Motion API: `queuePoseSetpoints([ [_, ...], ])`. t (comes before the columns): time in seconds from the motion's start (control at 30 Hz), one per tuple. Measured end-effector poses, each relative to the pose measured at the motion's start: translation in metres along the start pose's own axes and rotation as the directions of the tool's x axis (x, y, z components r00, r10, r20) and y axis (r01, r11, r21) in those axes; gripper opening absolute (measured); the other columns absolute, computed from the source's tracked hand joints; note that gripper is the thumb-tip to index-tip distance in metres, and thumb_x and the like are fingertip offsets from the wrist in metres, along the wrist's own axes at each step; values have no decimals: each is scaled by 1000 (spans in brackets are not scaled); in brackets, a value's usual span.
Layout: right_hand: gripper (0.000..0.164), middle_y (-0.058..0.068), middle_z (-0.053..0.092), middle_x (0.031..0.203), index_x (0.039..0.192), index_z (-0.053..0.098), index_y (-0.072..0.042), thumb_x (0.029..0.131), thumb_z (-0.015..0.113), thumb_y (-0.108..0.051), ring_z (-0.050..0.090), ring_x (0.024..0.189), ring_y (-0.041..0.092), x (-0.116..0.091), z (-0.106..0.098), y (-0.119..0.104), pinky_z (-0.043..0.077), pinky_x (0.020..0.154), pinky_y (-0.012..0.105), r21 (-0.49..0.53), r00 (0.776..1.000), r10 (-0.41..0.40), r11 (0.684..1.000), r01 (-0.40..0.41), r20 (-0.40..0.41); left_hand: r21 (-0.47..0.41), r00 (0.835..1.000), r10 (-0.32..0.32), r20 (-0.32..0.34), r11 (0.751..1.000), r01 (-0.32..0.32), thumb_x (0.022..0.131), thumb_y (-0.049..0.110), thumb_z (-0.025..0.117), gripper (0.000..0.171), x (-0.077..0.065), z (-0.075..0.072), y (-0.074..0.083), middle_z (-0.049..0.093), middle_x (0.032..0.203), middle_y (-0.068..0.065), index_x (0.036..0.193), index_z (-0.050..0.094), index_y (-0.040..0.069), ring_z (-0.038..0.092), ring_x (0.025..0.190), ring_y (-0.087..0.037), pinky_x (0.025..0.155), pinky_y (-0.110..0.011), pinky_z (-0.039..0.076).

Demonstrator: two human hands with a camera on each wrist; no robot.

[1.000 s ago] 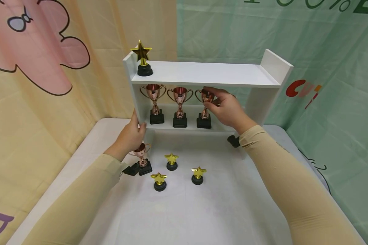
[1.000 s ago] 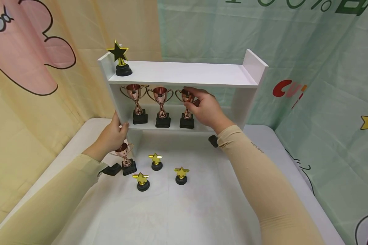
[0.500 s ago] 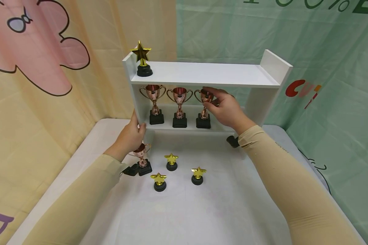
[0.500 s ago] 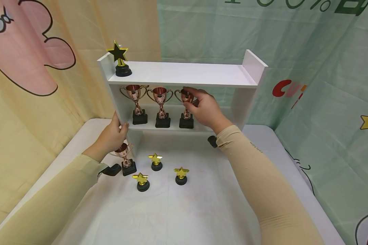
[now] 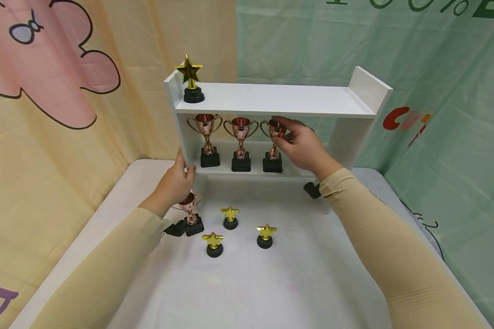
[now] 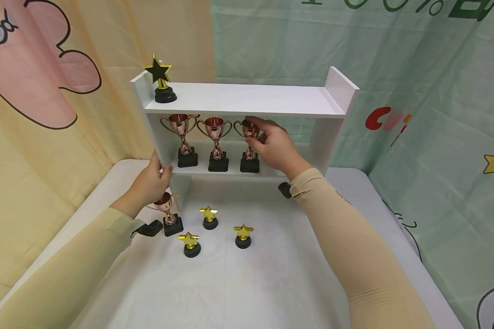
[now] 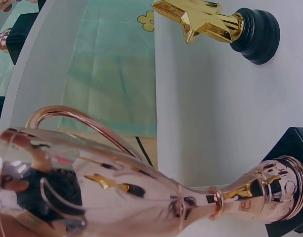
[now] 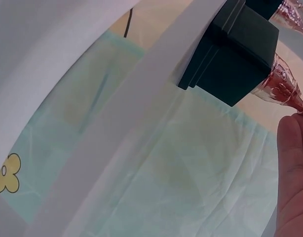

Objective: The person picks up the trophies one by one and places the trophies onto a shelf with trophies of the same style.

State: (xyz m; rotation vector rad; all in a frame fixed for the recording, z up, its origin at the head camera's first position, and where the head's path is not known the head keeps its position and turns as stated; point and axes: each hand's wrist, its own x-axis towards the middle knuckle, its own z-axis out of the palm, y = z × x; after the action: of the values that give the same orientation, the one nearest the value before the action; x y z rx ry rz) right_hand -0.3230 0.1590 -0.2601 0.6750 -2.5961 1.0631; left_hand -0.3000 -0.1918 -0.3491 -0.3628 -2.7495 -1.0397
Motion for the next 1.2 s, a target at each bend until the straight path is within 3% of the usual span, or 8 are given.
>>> queuePoseSetpoints([
  [0.4, 55, 16, 64, 138, 158, 50, -17, 105, 66, -19, 70, 106, 32, 1, 1, 1, 56, 89, 47, 3, 1000, -3, 1000, 3, 6, 1, 1000, -8, 2, 1000, 8, 114, 28, 36, 71, 0, 0, 0, 39, 163, -30, 169, -10, 25, 57, 133, -54, 107, -68, 48],
  [0.67, 56, 15, 63, 139, 159, 49, -18, 105, 65, -21, 70, 105, 31, 2, 0, 2, 56, 87, 46, -15, 1000, -9, 1000, 9, 13, 9, 1000, 2, -7, 1000, -2, 113, 26, 36, 69, 0, 0, 0, 41, 161, -32, 168, -5, 20, 57, 133, -55, 110, -69, 45],
  [1.2, 57, 16, 63, 138, 159, 48, -15, 105, 66, -18, 71, 107, 34, 2, -1, 1, 58, 94, 48, 5, 1000, -26, 1000, 26, 12, 12, 1000, -22, 5, 1000, 22, 114, 27, 35, 72, 0, 0, 2, 37, 164, -31, 169, -12, 23, 56, 135, -54, 110, -68, 45],
])
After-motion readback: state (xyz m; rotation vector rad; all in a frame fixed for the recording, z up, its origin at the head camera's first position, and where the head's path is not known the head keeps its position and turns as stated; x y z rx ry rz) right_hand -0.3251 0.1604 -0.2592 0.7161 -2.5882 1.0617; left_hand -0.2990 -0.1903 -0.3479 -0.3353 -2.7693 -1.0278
